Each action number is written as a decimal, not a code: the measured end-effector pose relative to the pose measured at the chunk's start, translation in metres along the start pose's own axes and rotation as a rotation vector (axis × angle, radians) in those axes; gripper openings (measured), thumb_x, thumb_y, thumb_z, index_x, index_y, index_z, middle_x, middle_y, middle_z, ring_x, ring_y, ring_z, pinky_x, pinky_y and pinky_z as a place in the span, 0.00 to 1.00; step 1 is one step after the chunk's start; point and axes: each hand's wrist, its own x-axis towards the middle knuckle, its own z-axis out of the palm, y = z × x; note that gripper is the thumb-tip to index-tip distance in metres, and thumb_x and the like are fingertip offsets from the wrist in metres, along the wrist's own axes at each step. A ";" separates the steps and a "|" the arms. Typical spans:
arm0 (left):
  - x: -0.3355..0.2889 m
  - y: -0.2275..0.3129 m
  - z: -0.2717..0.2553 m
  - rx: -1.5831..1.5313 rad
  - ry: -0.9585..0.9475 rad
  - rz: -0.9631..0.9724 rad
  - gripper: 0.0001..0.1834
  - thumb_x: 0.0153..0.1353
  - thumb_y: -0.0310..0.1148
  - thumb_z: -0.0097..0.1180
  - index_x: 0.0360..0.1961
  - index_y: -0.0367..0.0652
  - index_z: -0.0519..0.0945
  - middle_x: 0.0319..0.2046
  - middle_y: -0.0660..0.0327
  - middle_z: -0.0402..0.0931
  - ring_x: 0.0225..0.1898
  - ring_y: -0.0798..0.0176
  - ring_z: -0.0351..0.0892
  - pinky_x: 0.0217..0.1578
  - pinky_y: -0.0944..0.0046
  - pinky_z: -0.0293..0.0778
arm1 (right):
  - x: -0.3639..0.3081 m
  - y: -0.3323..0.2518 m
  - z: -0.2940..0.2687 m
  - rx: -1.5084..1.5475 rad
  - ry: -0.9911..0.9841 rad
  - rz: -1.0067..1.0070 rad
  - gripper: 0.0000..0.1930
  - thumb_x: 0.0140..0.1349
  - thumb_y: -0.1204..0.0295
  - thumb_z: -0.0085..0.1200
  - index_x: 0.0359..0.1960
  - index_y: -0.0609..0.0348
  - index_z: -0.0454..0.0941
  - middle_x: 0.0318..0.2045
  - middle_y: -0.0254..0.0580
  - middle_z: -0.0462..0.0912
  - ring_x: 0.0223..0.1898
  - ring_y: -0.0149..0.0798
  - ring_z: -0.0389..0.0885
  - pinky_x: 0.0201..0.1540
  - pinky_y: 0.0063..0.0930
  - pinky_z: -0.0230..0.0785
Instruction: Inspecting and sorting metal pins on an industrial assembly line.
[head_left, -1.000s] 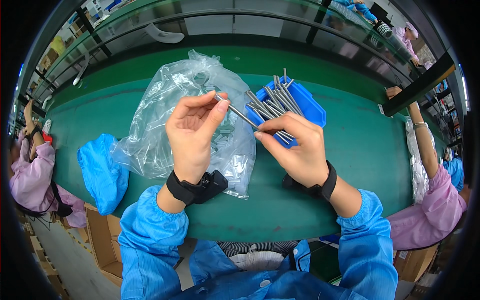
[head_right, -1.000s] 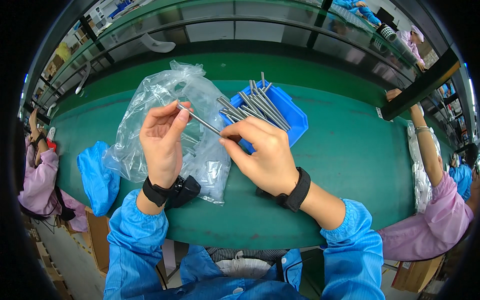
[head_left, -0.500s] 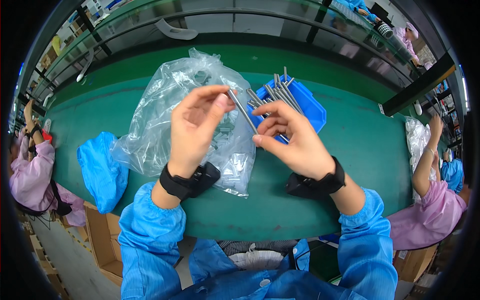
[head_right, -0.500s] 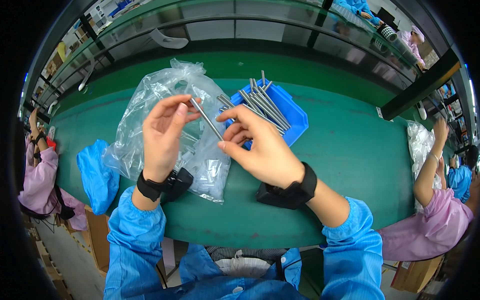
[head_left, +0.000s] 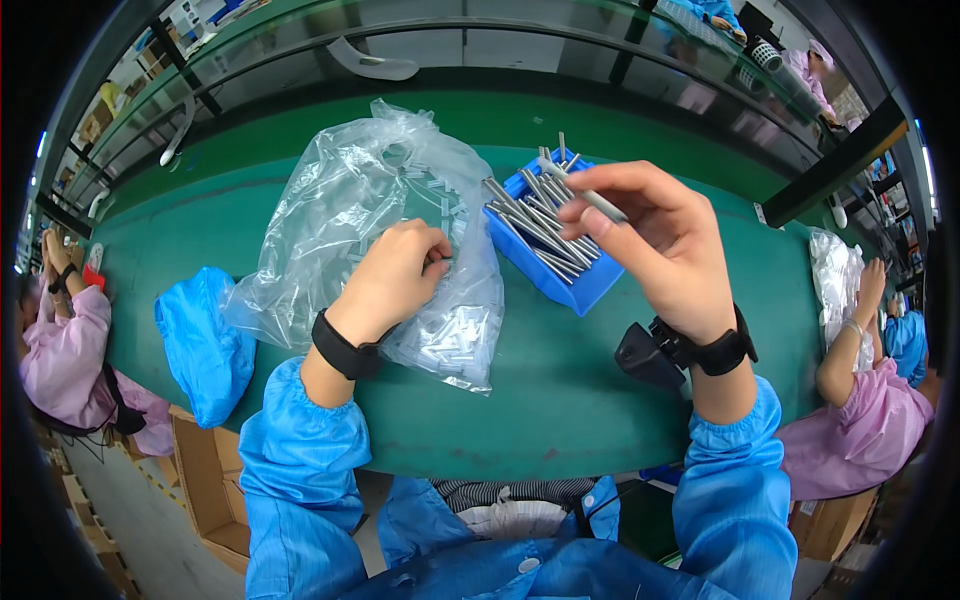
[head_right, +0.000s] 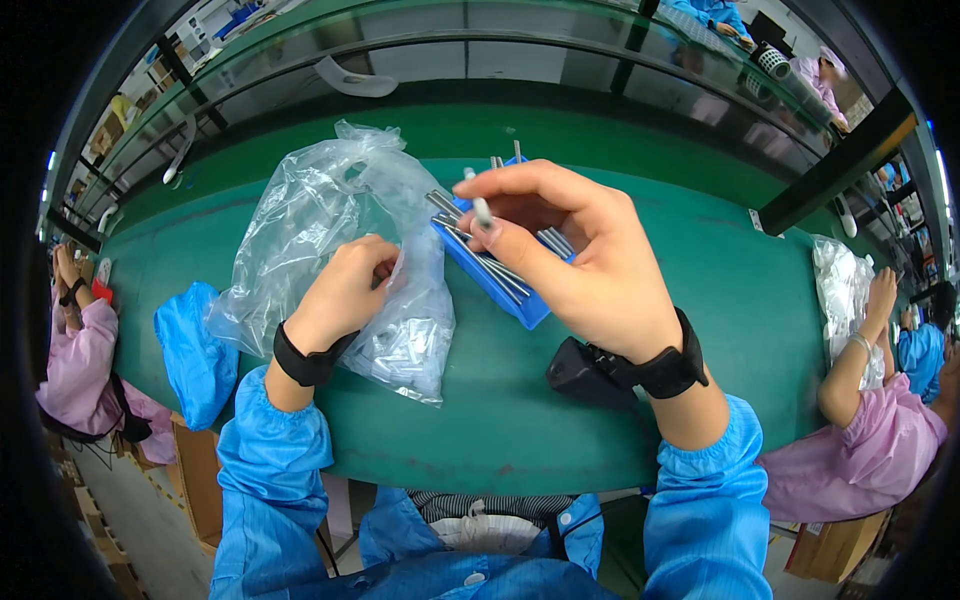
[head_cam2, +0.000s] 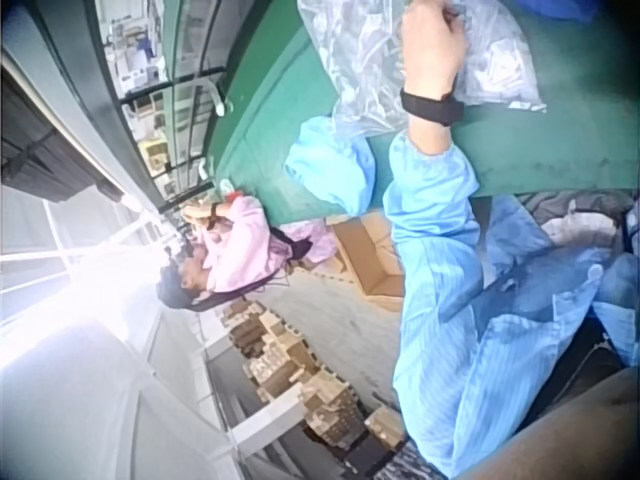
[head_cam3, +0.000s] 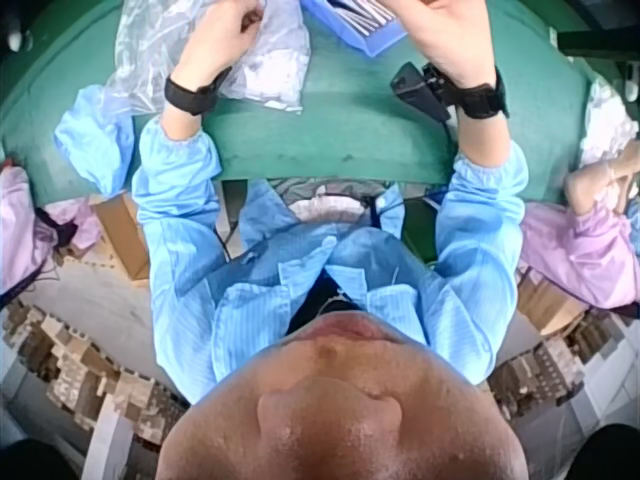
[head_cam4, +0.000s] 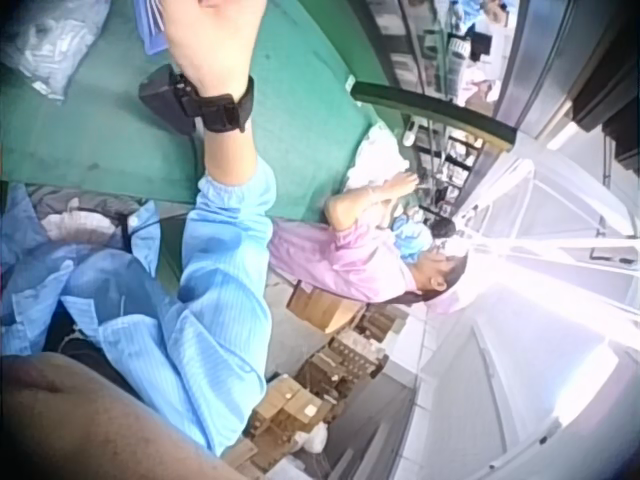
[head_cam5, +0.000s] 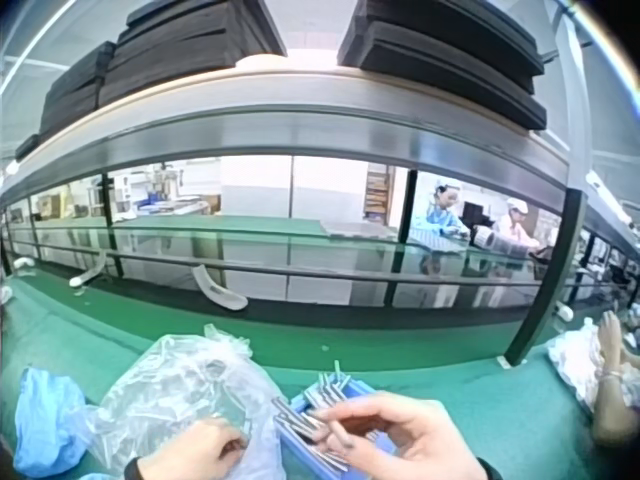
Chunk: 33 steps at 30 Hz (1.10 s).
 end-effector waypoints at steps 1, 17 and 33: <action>0.000 0.000 0.000 0.027 -0.004 0.005 0.07 0.48 0.18 0.55 0.31 0.31 0.78 0.29 0.51 0.77 0.31 0.55 0.79 0.34 0.63 0.74 | -0.001 -0.001 -0.001 -0.073 0.012 -0.016 0.09 0.60 0.76 0.55 0.42 0.64 0.79 0.36 0.39 0.81 0.39 0.31 0.79 0.44 0.26 0.72; -0.004 0.029 -0.028 -0.722 0.089 0.115 0.07 0.56 0.24 0.60 0.35 0.35 0.77 0.32 0.62 0.77 0.36 0.67 0.76 0.41 0.66 0.72 | 0.000 0.012 0.004 -0.703 -0.027 -0.407 0.09 0.51 0.78 0.60 0.36 0.60 0.80 0.28 0.40 0.77 0.30 0.42 0.77 0.32 0.31 0.70; -0.005 0.039 -0.027 -0.691 0.099 0.243 0.07 0.53 0.20 0.60 0.35 0.34 0.79 0.35 0.58 0.76 0.38 0.65 0.76 0.42 0.66 0.71 | -0.004 0.028 0.013 -0.812 -0.078 -0.470 0.07 0.49 0.78 0.59 0.32 0.59 0.79 0.28 0.38 0.75 0.32 0.41 0.76 0.34 0.31 0.71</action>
